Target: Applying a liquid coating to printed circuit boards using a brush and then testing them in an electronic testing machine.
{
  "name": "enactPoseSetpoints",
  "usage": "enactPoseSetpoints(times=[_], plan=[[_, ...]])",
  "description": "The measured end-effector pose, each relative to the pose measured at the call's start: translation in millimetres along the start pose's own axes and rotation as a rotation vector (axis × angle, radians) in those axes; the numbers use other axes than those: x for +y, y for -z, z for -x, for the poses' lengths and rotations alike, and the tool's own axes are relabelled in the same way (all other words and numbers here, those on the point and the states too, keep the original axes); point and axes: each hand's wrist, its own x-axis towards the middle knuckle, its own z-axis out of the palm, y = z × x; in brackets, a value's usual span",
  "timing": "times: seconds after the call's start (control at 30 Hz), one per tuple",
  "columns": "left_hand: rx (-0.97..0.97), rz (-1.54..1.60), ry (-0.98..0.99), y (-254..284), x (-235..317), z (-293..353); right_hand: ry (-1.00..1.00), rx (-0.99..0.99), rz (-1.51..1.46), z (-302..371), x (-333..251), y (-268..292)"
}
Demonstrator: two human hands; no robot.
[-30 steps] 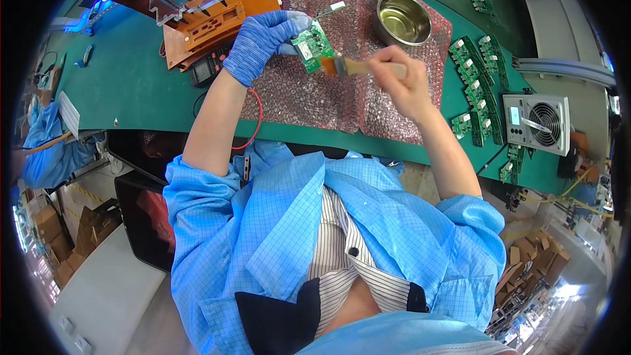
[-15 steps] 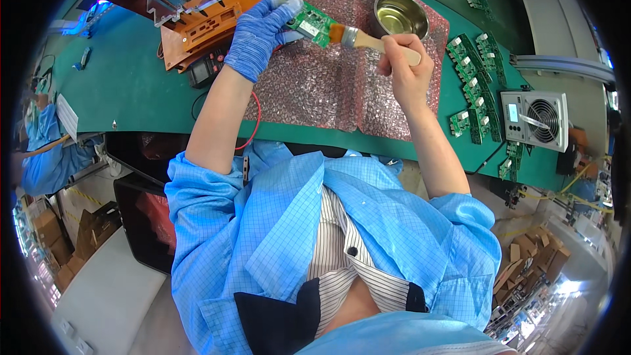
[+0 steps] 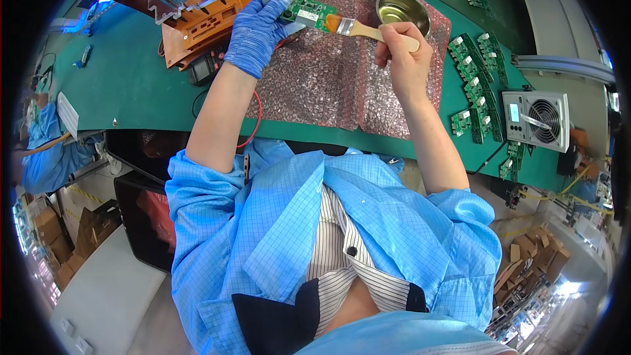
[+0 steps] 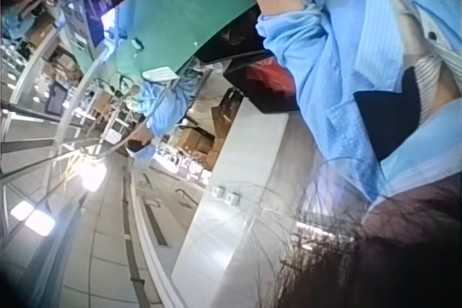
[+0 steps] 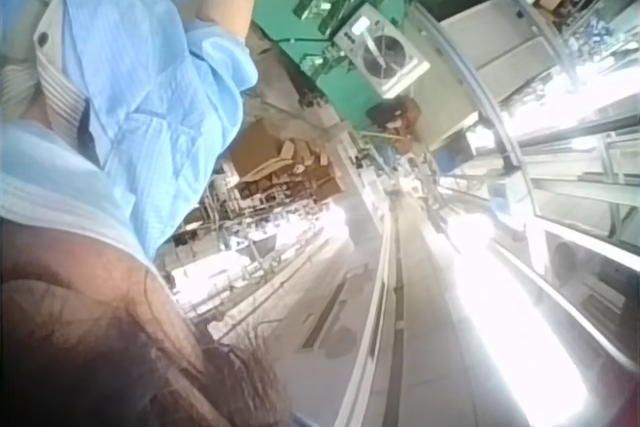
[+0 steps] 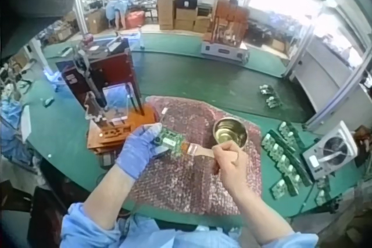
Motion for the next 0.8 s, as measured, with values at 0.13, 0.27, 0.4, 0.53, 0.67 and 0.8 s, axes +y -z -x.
enactPoseSetpoints(times=[0.13, 0.27, 0.4, 0.53, 0.67, 0.8], plan=[[0.033, -0.033, -0.021, 2.8, -3.0, -1.6, -0.066, -0.053, 0.007, 4.9, -5.3, 3.3], [0.055, -0.090, -0.045, -2.1, -6.2, -6.5, -0.005, 0.018, -0.033, 4.5, -6.0, 7.7], [-0.039, -0.072, -0.141, -6.8, -10.4, -30.2, -0.014, -0.094, 0.180, -7.4, -0.1, 18.9], [-0.016, 0.016, -0.142, -26.5, 9.7, -68.9, 0.178, 0.052, 0.096, -41.2, -12.2, 51.5], [0.256, -0.462, -0.125, -41.4, 8.5, -130.4, 0.262, 0.288, 0.111, -103.7, 2.5, 108.5], [0.438, -0.267, 0.040, -49.2, -2.8, -181.4, 0.223, 0.544, 0.663, -166.3, 31.1, 201.4]])
